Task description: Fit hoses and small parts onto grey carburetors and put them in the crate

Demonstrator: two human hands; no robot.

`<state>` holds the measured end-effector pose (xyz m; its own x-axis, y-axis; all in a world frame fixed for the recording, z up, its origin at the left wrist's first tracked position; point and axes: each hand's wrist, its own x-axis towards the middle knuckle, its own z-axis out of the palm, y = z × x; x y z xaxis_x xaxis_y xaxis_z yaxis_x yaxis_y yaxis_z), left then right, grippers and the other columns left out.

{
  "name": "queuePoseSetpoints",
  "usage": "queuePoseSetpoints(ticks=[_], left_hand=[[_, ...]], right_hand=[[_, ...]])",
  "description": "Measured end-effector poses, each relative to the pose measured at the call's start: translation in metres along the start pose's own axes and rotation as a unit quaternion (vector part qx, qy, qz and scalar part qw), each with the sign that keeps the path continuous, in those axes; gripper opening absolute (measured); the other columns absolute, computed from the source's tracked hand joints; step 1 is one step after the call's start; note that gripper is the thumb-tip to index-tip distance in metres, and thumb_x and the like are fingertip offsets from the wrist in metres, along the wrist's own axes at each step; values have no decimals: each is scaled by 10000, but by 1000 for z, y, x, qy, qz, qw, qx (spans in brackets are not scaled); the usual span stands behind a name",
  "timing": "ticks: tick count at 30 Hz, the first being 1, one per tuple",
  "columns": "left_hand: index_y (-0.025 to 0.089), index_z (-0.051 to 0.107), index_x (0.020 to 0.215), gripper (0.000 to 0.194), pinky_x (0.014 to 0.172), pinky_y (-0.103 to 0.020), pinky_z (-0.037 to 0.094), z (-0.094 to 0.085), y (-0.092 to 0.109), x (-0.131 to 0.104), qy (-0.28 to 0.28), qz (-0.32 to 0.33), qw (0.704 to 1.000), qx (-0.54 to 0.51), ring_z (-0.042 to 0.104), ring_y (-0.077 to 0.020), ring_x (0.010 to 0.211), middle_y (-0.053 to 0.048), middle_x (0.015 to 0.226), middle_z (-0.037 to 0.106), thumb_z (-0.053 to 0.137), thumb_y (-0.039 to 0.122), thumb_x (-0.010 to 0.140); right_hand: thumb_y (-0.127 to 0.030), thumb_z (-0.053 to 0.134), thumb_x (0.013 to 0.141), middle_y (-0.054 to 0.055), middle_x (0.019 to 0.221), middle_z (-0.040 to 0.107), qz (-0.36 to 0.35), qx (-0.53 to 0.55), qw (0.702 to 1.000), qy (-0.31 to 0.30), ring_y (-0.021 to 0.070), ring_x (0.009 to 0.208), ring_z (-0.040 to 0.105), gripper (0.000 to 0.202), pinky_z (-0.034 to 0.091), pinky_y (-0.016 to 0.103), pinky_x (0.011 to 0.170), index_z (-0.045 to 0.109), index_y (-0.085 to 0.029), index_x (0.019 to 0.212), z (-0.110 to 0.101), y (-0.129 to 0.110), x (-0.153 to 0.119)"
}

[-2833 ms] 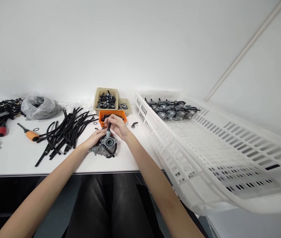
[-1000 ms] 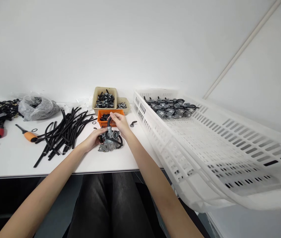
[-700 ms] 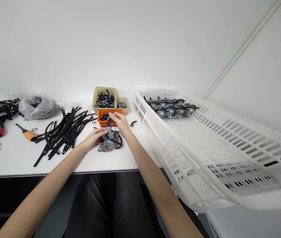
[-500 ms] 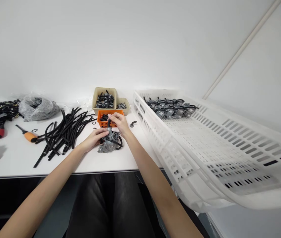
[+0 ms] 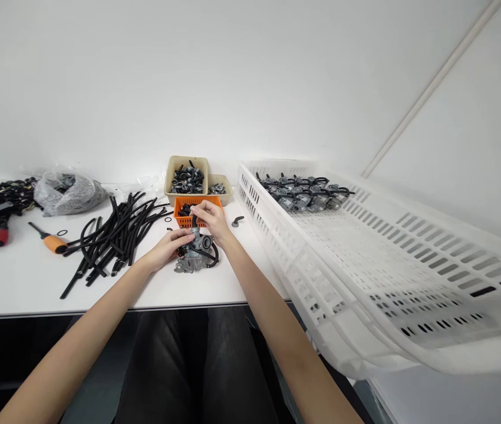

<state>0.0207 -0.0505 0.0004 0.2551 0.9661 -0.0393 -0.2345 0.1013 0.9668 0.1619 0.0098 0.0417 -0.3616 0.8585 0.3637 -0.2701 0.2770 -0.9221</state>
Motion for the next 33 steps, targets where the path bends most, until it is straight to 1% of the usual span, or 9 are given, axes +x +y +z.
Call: queuePoseSetpoints(ticks=[3,6,11,15,21,28,33], left_hand=[[182,647,804,258,578,-218,383,0,0,0,-6,4,1000,11,577,-115,659,16,750,648,751,388,689],[182,644,795,258,583,-214,382,0,0,0,-13,6,1000,10,571,-107,656,25,738,638,752,391,689],[182,651,822,280,602,-218,393,-1,-1,1,-8,0,1000,3,573,-109,660,23,749,637,762,393,676],[171,649,821,300,593,-215,391,0,0,0,-8,0,1000,5,569,-108,659,15,754,626,771,396,664],[171,633,793,291,588,-219,380,1,1,0,-10,2,1000,9,558,-107,651,23,733,609,762,402,673],[165,630,793,299,596,-201,387,1,1,1,-15,-1,1000,-3,554,-96,664,25,736,594,772,396,668],[160,620,783,318,570,-202,371,0,0,1,-12,1,1000,3,534,-97,644,25,718,573,776,408,660]], right_hand=[[-466,746,617,-28,661,551,10,10,1000,-6,113,647,480,356,374,253,607,513,-197,631,0,-1,-1],[-472,743,615,-19,695,574,18,36,999,-12,119,671,506,348,386,254,620,534,-197,660,0,0,-1],[-502,635,717,13,749,591,25,64,998,-7,132,707,522,314,410,264,645,606,-194,661,0,2,0],[-450,620,733,21,740,600,24,78,997,-15,140,706,524,272,415,268,648,624,-190,655,0,4,0],[-372,619,727,12,729,594,10,74,997,-23,139,731,544,202,426,270,709,613,-182,658,-1,5,1],[-313,612,713,8,720,601,14,89,995,-34,131,713,540,142,419,257,671,615,-178,668,-1,4,1],[-275,586,684,11,708,603,7,102,993,-51,126,675,544,110,406,247,622,608,-167,676,-2,4,2]])
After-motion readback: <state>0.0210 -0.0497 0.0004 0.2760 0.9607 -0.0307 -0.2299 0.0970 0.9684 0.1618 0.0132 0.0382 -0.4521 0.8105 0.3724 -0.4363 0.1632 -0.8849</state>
